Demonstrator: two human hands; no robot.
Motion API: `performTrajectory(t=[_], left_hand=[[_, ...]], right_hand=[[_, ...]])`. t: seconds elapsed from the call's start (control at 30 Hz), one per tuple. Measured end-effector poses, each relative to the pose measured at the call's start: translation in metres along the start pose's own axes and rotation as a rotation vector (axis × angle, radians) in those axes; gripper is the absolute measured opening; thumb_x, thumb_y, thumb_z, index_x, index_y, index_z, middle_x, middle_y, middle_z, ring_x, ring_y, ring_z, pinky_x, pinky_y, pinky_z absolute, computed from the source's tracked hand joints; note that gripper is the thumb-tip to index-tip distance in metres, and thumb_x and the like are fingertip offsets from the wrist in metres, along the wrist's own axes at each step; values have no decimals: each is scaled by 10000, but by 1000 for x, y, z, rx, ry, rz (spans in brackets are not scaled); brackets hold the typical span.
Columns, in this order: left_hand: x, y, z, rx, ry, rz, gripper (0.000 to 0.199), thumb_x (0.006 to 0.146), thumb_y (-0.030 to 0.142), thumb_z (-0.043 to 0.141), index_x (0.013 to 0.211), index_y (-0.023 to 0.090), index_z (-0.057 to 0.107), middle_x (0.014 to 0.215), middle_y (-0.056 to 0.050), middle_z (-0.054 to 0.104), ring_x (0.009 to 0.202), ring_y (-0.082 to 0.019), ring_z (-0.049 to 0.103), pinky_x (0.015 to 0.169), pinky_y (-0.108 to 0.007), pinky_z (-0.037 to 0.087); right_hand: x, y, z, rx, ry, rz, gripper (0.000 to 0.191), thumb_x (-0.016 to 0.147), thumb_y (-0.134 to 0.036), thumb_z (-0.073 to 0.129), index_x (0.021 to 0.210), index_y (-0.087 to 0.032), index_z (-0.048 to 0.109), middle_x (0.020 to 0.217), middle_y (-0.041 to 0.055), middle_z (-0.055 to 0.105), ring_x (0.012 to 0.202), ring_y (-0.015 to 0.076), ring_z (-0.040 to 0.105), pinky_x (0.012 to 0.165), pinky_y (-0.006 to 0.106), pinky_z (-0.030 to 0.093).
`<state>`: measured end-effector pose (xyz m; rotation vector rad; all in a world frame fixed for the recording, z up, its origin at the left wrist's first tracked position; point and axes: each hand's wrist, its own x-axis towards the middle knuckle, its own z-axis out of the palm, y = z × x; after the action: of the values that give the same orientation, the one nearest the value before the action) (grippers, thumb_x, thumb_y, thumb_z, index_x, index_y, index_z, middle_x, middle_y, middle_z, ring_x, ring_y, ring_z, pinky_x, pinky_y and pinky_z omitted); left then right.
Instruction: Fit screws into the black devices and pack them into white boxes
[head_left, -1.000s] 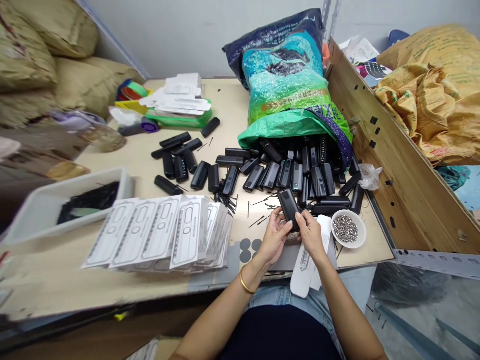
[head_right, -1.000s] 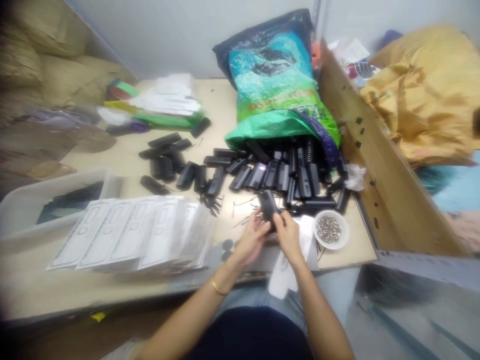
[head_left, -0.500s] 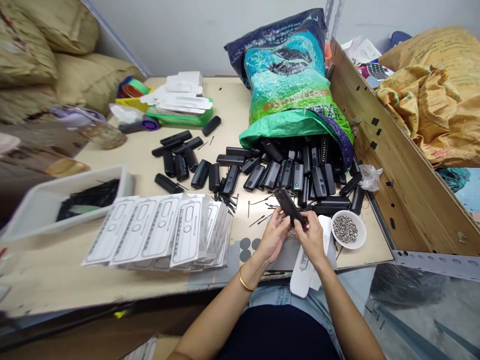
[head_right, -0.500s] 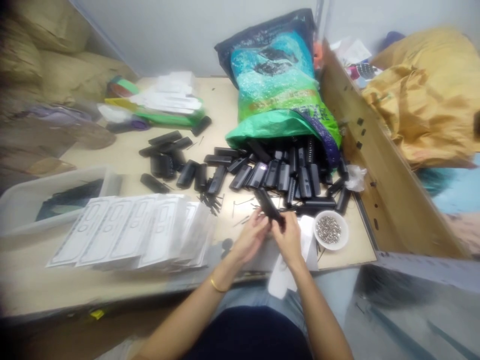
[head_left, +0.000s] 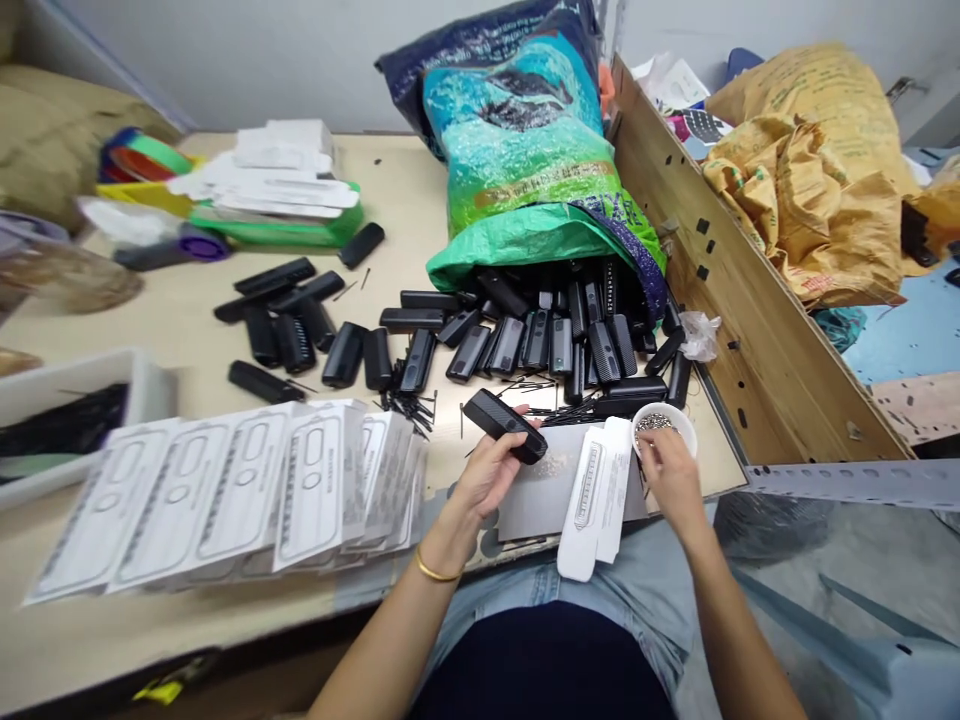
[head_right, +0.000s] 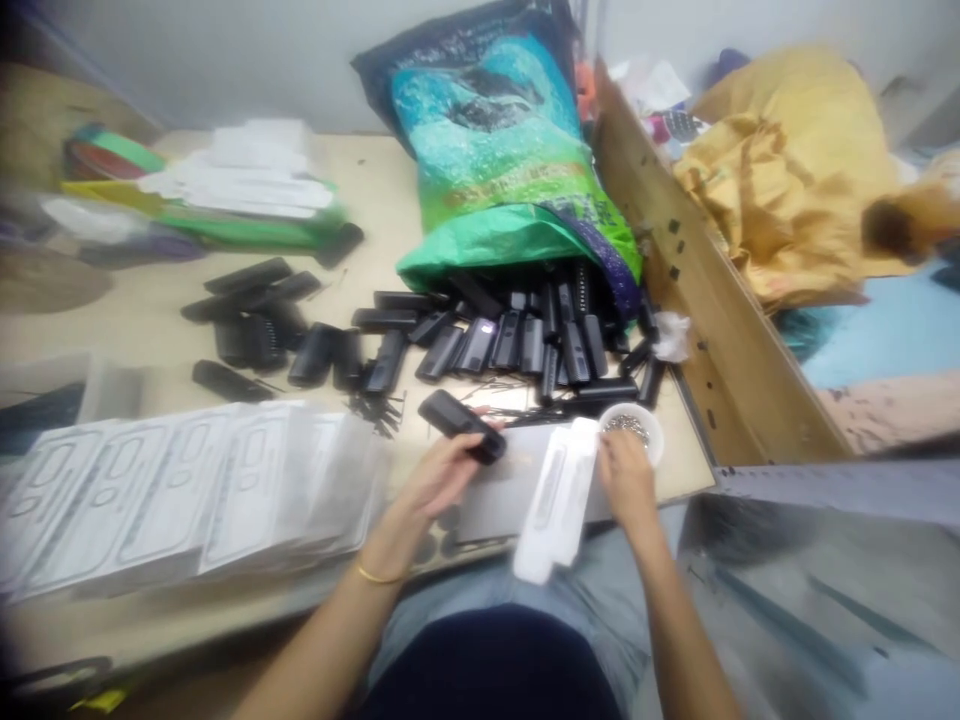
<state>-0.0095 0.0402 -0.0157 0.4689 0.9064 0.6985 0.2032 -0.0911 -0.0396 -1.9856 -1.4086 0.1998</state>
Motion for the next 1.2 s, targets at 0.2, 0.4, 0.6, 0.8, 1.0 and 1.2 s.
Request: performTrajectory(t=[0.2, 0.4, 0.6, 0.8, 1.0, 1.2], left_hand=[[3, -9, 11, -16, -73, -17, 477, 682, 29, 684, 1136, 143, 594, 996, -59, 683, 1009, -178, 609, 910, -289, 474], [9, -8, 10, -52, -17, -26, 296, 734, 76, 684, 1024, 110, 638, 984, -86, 685, 937, -182, 626, 851, -306, 515], [16, -8, -1, -100, -4, -25, 311, 718, 83, 713, 1021, 122, 650, 1013, -89, 669, 940, -177, 614, 866, -302, 492], [22, -13, -8, -62, -12, -24, 298, 684, 153, 764, 969, 124, 678, 909, -77, 687, 826, -168, 611, 827, -304, 473], [23, -11, -11, -101, -2, 24, 355, 659, 183, 792, 986, 127, 669, 962, -65, 683, 866, -154, 602, 840, -282, 447], [23, -7, -12, -167, -15, 97, 345, 649, 217, 804, 953, 138, 663, 966, -49, 676, 834, -130, 592, 756, -235, 433]], right_hand=[[15, 49, -8, -455, -355, 139, 180, 847, -162, 432, 782, -186, 598, 840, 90, 615, 841, 216, 539, 688, 307, 402], [13, 60, -3, -415, -212, 83, 168, 833, -199, 418, 746, -188, 561, 785, 86, 610, 794, 224, 529, 707, 334, 397], [14, 64, -1, -98, -2, 231, 154, 819, -316, 458, 789, -200, 555, 750, 62, 626, 687, 205, 558, 676, 348, 420], [22, 18, 8, 666, 18, 394, 189, 768, -372, 623, 782, -197, 555, 777, 41, 642, 707, 163, 587, 672, 307, 456], [28, -30, 30, 1133, -134, 469, 213, 713, -325, 714, 781, -194, 561, 743, -2, 643, 625, 113, 566, 636, 271, 468], [30, -50, 53, 1124, -148, 477, 244, 709, -334, 719, 869, -196, 596, 795, 4, 634, 671, 123, 582, 678, 292, 493]])
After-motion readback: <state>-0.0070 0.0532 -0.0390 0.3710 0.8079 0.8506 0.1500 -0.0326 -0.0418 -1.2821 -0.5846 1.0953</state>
